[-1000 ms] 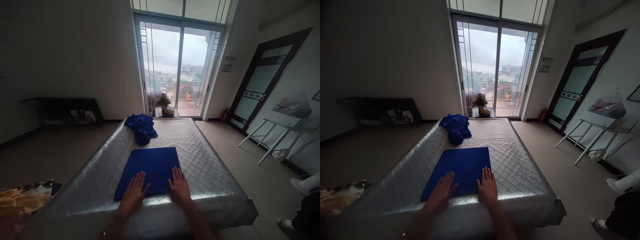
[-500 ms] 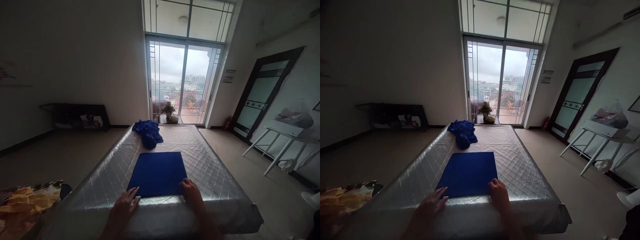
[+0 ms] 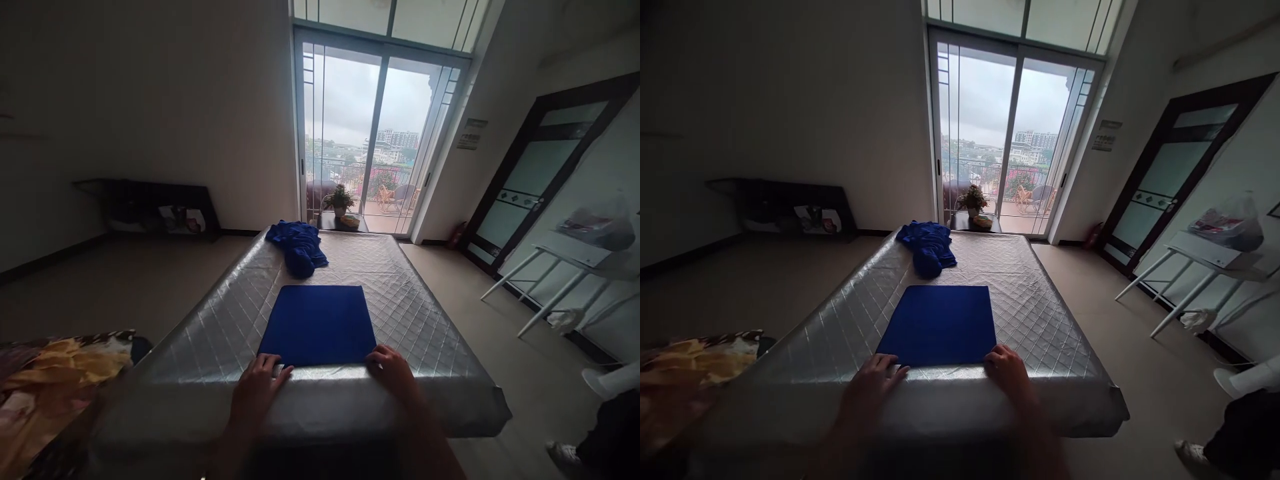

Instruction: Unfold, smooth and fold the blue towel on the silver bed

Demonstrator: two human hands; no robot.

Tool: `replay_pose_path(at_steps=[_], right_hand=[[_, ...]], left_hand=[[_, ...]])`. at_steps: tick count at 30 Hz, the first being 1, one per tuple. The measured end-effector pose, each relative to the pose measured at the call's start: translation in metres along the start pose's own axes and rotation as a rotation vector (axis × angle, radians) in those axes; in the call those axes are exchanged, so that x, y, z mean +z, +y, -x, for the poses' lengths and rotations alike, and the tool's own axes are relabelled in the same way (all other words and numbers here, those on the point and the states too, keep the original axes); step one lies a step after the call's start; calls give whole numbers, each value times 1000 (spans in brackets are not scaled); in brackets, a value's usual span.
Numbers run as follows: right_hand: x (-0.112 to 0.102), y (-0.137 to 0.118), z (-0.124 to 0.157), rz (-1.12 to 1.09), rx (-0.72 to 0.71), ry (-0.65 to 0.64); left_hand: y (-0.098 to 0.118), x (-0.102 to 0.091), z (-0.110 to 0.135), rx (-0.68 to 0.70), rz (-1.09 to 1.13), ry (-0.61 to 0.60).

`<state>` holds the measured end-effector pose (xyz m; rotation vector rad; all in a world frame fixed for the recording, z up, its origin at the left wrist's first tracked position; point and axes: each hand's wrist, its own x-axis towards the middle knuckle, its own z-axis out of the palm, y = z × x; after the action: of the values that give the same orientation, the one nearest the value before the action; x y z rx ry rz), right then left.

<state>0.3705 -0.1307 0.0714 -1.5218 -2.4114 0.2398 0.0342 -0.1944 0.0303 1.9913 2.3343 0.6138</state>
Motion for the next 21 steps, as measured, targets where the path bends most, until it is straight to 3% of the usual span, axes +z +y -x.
replay_pose_path(at_steps=[5,10,21], right_hand=[[13,9,0,83,-56,80],[19,11,0,129,-106,198],[-12,-6,-19,178,-44,245]], left_hand=[[15,-5,1,-68,-62,-28],[20,-10,0,-30,-140,-58],[17,4,1,-24,-224,39]])
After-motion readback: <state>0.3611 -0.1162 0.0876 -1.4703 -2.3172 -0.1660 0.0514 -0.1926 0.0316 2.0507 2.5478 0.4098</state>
